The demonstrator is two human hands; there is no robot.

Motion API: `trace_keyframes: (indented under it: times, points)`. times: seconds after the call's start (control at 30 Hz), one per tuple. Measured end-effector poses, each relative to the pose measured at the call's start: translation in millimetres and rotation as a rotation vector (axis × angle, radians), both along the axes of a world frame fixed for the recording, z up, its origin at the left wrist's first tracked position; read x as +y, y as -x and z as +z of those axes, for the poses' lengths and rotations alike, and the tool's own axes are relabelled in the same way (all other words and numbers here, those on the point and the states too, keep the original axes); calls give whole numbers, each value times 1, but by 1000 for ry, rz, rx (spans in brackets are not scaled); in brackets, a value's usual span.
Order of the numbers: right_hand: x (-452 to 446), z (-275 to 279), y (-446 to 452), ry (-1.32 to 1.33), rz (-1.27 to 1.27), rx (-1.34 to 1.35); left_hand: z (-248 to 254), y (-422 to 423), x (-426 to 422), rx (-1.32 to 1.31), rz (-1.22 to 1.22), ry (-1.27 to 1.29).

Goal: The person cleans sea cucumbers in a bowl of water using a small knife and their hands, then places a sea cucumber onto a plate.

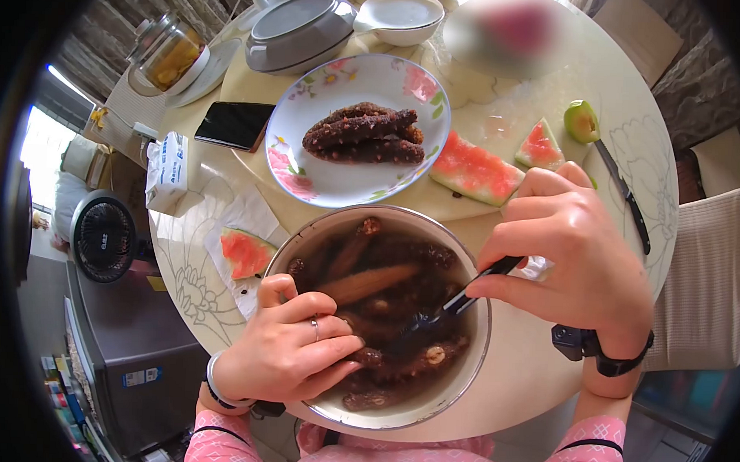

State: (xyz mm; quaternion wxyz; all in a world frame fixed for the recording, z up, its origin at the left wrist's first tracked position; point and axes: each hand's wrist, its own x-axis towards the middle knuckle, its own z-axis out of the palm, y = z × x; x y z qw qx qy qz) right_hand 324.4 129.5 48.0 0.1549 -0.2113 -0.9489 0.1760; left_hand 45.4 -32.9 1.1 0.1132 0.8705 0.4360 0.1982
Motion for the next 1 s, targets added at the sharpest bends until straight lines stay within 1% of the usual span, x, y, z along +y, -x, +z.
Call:
trace_keyframes:
  times: [0.13, 0.23, 0.33, 0.43, 0.6, 0.7, 0.73, 0.8, 0.83, 0.87, 1.0]
  points:
    - [2, -8, 1, 27, 13, -4, -2, 0, 0, 11, -7, 13]
    - [3, 4, -3, 102, 51, 46, -2, -1, 0, 1, 0, 5]
    - [-17, 6, 13, 107, 71, 6, -1, -1, 0, -10, 1, -3]
    - [-30, -19, 28, 143, 118, 67, -1, -1, 0, -5, -9, -10]
    - [-2, -11, 12, 110, 80, 29, 0, 0, -1, -38, -24, 7]
    - [-22, -16, 29, 141, 136, 54, -1, 0, 0, -13, -37, 4]
    - [-29, -26, 33, 193, 154, 65, -1, 0, 0, -13, -42, 8]
    - [-24, -24, 31, 160, 124, 62, 0, 1, 0, 33, -59, 8]
    - [-19, -22, 30, 122, 104, 57, 0, 1, 0, 33, -59, 10]
    - [-10, -18, 23, 139, 92, -8, 0, 0, -1, 11, -46, 17]
    - [-18, -16, 26, 105, 106, 10, 0, -2, -1, -14, -32, 7]
